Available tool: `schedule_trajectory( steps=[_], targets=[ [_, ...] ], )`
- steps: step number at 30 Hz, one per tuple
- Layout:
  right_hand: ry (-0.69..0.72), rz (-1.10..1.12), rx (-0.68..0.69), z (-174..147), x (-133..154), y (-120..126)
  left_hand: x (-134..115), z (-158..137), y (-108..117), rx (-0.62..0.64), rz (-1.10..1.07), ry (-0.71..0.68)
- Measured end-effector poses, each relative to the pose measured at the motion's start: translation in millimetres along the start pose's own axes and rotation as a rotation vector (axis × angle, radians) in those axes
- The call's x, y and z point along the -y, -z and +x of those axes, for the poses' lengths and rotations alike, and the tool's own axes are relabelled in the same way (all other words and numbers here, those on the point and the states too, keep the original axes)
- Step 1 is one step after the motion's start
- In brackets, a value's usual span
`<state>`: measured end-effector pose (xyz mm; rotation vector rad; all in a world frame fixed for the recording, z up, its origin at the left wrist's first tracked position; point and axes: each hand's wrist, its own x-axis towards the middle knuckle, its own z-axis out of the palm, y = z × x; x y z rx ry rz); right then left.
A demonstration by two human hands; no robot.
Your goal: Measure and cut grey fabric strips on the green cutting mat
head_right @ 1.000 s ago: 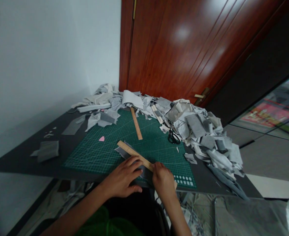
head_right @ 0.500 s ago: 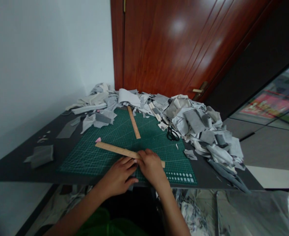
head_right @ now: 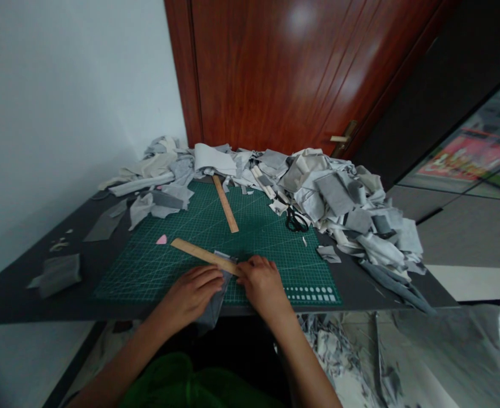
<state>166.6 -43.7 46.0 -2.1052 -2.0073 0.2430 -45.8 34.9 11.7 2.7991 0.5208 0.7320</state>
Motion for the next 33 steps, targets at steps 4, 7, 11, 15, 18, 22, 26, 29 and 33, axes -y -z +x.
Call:
schedule_trajectory(
  steps=[4,7,11,15,18,22,26,29,33],
  targets=[
    [0.015,0.063,-0.002,0.3,-9.6,-2.3,-1.8,-1.9,-4.2,-0.027,0.119,0.048],
    [-0.002,0.069,-0.034,-0.6,-11.4,-5.6,-5.7,0.1,-9.4,0.023,0.101,0.076],
    [-0.017,0.075,-0.060,-2.6,-11.9,-11.8,-17.7,2.9,-17.8,0.014,0.100,0.185],
    [-0.011,0.075,-0.097,-5.8,-13.7,-18.5,-29.6,3.6,-22.0,0.014,0.151,0.240],
    [0.000,0.070,-0.114,-7.6,-15.8,-22.3,-36.7,0.9,-24.1,0.040,0.206,0.238],
    [0.028,0.112,-0.104,-6.9,-22.6,-22.1,-47.4,-5.7,-30.4,0.030,0.236,0.275],
    [0.145,0.151,-0.109,-6.6,-33.1,-18.4,-55.3,-9.2,-40.2,0.011,0.264,0.307],
    [0.214,0.164,-0.137,-8.5,-39.1,-17.7,-57.2,-9.3,-46.6,-0.019,0.321,0.336],
    [0.271,0.194,-0.148,-9.3,-43.2,-20.1,-56.3,-9.1,-49.8,-0.042,0.339,0.300]
  ],
)
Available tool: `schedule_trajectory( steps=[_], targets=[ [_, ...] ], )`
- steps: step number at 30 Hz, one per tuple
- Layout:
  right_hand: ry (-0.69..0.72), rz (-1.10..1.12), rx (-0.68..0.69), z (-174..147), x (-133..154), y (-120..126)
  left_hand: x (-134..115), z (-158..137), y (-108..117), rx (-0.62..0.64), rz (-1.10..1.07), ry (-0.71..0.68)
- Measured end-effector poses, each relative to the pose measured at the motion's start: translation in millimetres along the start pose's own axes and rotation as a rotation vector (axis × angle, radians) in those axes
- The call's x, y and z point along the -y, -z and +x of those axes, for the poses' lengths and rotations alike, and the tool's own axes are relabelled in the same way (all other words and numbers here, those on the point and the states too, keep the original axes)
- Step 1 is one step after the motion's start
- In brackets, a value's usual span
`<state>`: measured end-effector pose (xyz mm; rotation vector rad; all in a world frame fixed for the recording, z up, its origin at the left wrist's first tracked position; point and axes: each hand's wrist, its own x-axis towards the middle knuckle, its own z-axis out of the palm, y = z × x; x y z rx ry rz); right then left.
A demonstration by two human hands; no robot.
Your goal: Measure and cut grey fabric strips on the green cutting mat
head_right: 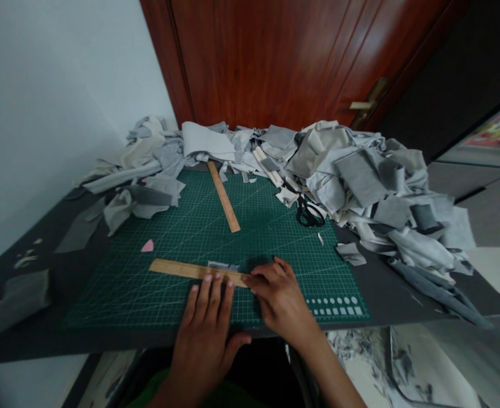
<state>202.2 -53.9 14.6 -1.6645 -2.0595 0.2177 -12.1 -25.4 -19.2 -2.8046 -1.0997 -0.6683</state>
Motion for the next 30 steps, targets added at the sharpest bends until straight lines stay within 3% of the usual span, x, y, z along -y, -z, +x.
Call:
schedule_trajectory(
  steps=[6,30],
  targets=[
    [0.083,0.029,-0.057,1.2,-4.7,-3.5,0.1,3.4,4.1,-0.004,0.083,-0.031],
    [0.090,0.018,-0.085,2.6,-3.2,-5.5,-0.8,2.4,0.1,0.018,0.090,-0.015]
  ],
)
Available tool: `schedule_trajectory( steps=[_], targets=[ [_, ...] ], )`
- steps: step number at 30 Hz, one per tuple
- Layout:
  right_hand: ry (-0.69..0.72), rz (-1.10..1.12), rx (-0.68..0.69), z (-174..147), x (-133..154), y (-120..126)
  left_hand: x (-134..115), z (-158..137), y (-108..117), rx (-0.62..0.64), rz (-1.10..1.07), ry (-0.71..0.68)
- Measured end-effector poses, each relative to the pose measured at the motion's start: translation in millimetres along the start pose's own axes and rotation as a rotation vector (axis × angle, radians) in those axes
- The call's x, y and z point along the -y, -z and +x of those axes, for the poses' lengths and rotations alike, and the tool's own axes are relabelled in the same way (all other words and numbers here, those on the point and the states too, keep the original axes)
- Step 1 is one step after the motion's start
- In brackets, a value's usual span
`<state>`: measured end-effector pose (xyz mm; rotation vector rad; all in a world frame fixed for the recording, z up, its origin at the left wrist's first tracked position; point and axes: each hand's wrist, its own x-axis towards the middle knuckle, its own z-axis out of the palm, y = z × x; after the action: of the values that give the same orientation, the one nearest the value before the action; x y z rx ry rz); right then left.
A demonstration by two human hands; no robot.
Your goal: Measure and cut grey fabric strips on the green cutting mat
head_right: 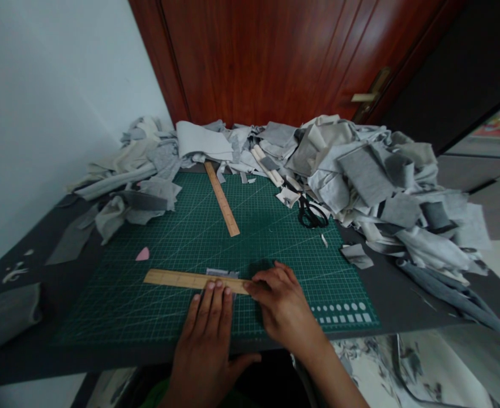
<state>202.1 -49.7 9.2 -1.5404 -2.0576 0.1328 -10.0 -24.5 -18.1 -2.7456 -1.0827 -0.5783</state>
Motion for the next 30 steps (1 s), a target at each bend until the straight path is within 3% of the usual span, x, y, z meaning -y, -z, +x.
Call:
schedule_trajectory(
  steps=[30],
  targets=[
    [0.012,-0.014,-0.037,-2.0,1.0,-1.9,-1.6,1.5,-0.9,-0.004,-0.004,0.021]
  ],
)
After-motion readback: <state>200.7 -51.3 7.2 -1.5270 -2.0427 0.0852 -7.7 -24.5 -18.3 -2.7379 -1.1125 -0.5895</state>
